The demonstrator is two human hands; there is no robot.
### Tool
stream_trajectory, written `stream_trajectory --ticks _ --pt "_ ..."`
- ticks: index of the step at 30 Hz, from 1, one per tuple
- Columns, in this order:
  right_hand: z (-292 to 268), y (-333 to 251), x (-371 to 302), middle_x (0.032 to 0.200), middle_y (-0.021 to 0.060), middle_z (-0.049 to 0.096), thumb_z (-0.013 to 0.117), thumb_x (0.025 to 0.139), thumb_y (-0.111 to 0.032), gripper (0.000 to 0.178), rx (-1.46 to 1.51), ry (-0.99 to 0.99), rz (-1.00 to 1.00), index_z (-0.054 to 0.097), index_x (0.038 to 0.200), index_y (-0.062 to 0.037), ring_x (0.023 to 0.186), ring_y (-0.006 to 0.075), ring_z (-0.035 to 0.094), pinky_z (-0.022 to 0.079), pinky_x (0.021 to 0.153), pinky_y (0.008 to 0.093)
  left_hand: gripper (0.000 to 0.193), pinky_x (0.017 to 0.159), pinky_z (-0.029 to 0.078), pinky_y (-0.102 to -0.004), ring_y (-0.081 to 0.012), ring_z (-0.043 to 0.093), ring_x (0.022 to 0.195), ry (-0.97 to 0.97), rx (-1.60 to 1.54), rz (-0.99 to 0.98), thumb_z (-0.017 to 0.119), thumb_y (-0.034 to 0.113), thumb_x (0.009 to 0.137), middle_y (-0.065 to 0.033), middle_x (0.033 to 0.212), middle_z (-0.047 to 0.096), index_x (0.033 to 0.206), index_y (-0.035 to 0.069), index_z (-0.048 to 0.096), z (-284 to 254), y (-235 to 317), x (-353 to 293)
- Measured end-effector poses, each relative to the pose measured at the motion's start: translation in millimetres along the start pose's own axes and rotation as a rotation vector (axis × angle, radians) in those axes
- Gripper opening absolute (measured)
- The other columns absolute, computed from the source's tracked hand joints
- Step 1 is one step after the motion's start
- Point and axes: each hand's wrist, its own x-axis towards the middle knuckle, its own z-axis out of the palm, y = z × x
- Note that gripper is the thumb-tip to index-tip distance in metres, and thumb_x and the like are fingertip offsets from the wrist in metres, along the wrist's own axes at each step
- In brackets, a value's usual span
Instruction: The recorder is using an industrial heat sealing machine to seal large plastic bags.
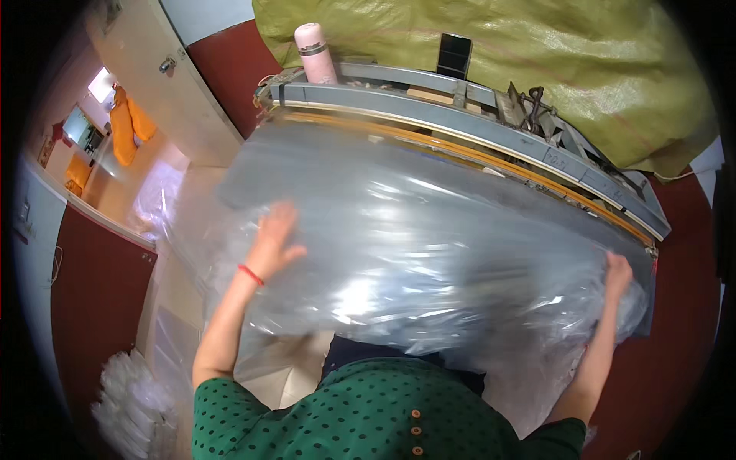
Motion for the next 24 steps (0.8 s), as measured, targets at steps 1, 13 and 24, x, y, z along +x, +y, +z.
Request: stream_trajectory --ticks 1,13,24 --pt "-21 71 5 0.062 0.0129 0.055 0.059 0.077 -0.029 0.027 0.01 0.027 0.045 0.059 0.071 -0.0021 0.056 0.0161 0.048 0.04 0.056 0.0296 0.068 0.096 0.023 -0.0518 -0.0345 0.02 0.126 -0.06 -0.033 0.072 0.066 0.029 0.07 -0.0163 0.132 0.031 0.125 0.006 0.035 -7 37 -1" --pt "-83 163 -3 0.089 0.0155 0.06 0.051 0.08 -0.038 0.032 -0.643 0.123 0.491 0.057 0.092 -0.0089 0.083 0.0367 0.055 0.043 0.066 0.0451 0.029 0.086 0.034 -0.037 -0.0264 0.047 0.097 -0.111 -0.2 0.269 0.065 0.019 0.069 -0.0075 0.101 0.054 0.092 0.003 0.057 -14 124 55" --pt "-82 156 -4 0.09 0.0128 0.06 0.046 0.082 -0.039 0.032 -0.658 0.095 0.511 0.055 0.092 -0.0107 0.084 0.0355 0.055 0.042 0.067 0.045 0.028 0.053 0.042 -0.0207 -0.0055 0.053 0.059 -1.08 -0.814 -0.002 0.063 0.009 0.076 0.0003 0.072 0.058 0.101 0.002 0.053 -79 85 79"
